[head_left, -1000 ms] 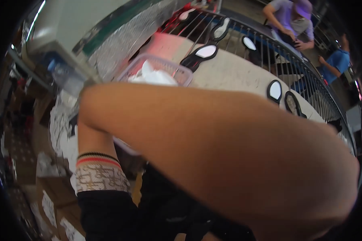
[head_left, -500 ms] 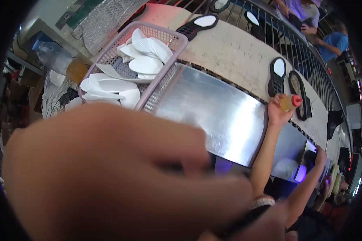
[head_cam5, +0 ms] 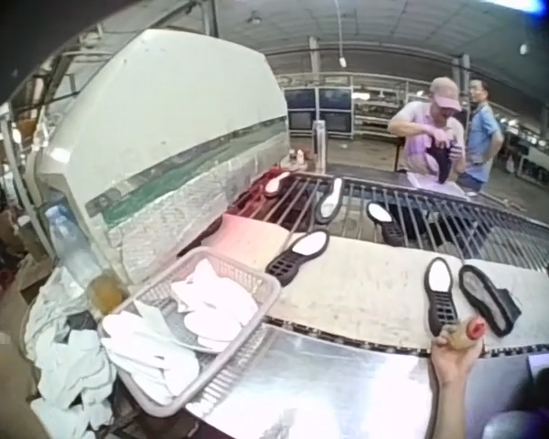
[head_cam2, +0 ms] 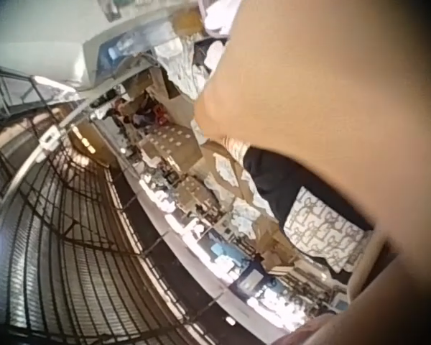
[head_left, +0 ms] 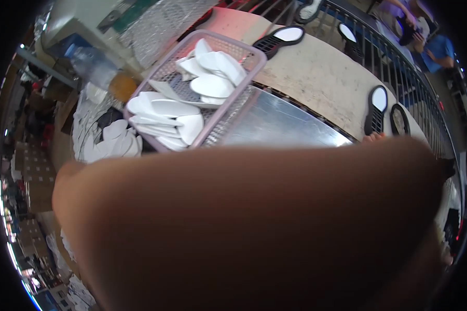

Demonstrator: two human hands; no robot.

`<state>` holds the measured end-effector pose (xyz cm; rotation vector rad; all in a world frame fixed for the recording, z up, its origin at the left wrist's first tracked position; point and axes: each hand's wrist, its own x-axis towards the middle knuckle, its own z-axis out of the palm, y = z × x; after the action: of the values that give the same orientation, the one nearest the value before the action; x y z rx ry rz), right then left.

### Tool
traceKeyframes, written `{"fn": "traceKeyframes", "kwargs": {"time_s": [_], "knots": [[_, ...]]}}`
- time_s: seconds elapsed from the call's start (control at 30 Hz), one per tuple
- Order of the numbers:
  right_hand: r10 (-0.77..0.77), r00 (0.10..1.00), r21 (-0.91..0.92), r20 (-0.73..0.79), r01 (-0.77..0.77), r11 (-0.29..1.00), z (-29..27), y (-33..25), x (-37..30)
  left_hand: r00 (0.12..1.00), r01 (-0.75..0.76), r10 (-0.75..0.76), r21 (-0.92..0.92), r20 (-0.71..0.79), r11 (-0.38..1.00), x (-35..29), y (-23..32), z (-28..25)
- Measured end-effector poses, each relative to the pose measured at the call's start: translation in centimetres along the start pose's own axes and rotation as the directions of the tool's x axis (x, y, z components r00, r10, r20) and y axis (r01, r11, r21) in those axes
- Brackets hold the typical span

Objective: Applying glue and insoles to shoe outsoles on an assembly line.

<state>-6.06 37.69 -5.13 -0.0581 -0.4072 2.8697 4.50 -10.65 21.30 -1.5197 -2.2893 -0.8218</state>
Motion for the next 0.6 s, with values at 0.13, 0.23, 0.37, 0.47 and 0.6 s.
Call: {"fn": "traceKeyframes", "kwargs": {"time_s": [0.13, 0.23, 0.37, 0.47, 0.6], "knots": [[0.021, 0.999, -0.002, 0.035, -0.020, 1.000, 0.2, 2.0, -0.5, 1.000, 0.005, -0.005, 0.058, -0.006, 0.998, 1.1, -2.1, 0.7], [-0.025, 0.997, 0.018, 0.069, 0.024, 1.000, 0.9, -0.3, -1.0, 0.988, 0.105, -0.100, 0.039, -0.119, 0.994, 3.7, -3.7, 2.1], [-0.014, 1.000, 0.015, 0.014, 0.014, 1.000, 1.0, 0.8, -0.7, 0.952, 0.159, -0.240, 0.360, 0.190, 0.919, 5.9, -13.3, 4.0], [-0.023, 1.000, 0.032, -0.014, 0.024, 0.999, 0.5, 0.6, -0.2, 0.954, 0.222, -0.264, 0.259, 0.142, 0.940, 10.1, -24.9, 9.5], [-0.020, 1.000, 0.042, 0.000, 0.020, 0.999, 0.6, 1.1, 0.4, 0.756, 0.300, -0.481, 0.419, 0.443, 0.857, 15.8, -40.4, 17.5]]}}
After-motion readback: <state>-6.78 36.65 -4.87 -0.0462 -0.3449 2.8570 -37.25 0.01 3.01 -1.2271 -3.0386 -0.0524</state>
